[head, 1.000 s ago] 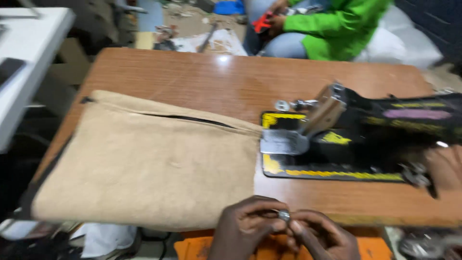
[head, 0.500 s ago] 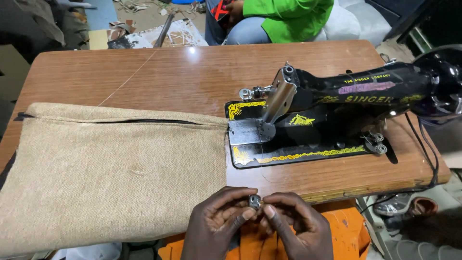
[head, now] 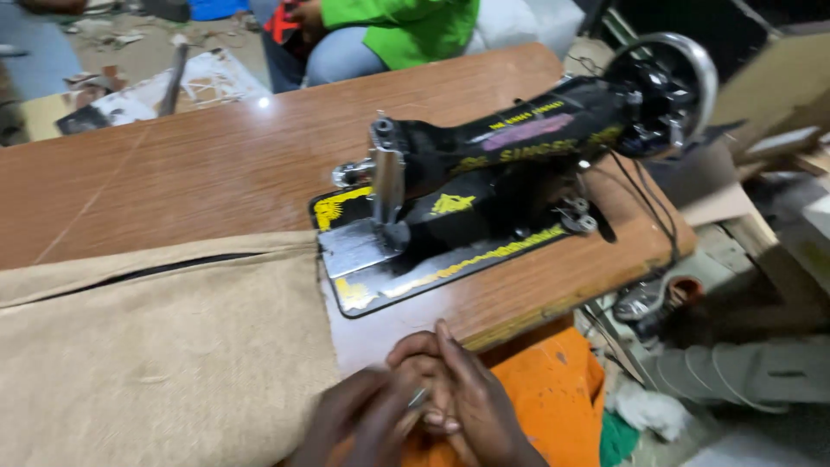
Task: Threading a sewing machine needle and preparing fabric for sewing
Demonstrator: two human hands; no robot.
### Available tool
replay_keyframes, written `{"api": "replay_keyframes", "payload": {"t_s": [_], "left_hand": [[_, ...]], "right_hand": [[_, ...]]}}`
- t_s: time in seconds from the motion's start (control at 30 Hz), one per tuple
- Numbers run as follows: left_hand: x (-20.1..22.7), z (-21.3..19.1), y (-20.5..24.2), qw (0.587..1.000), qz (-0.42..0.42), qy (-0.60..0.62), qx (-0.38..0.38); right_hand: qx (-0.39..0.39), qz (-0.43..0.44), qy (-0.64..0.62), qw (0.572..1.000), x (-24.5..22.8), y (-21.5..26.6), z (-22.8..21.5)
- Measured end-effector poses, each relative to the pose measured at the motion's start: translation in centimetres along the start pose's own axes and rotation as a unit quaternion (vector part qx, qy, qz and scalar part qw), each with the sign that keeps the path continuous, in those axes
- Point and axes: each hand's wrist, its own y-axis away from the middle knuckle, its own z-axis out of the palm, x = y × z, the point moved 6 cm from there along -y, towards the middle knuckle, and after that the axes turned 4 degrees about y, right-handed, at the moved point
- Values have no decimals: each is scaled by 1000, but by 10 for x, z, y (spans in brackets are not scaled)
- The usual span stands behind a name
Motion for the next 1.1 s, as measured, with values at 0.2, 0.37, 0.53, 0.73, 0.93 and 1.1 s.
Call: {"api": "replay_keyframes", "payload": {"t_s": [0.2,0.37,0.53,0.73,0.93,1.1], "left_hand": [[105,43,-1,887,338,-307,-69],[101,21,-8,972,164,-153,77],[-23,-7,-9,950,-88,295,55],[-48,9,5,946,-173,272,44],[42,27,7,963,177,-175,106],[34,29,6,921,265,-267,100]], "right_hand": [[111,120,9,987,12,3,-1],[-24,10,-23,999,5,0,-3],[-97,-73,-47,991,-26,11,8],[-67,-60,12,996,-23,13,8],[-2,-43,182,982,-23,17,10],[3,-27,302,953,-9,15,3]]}}
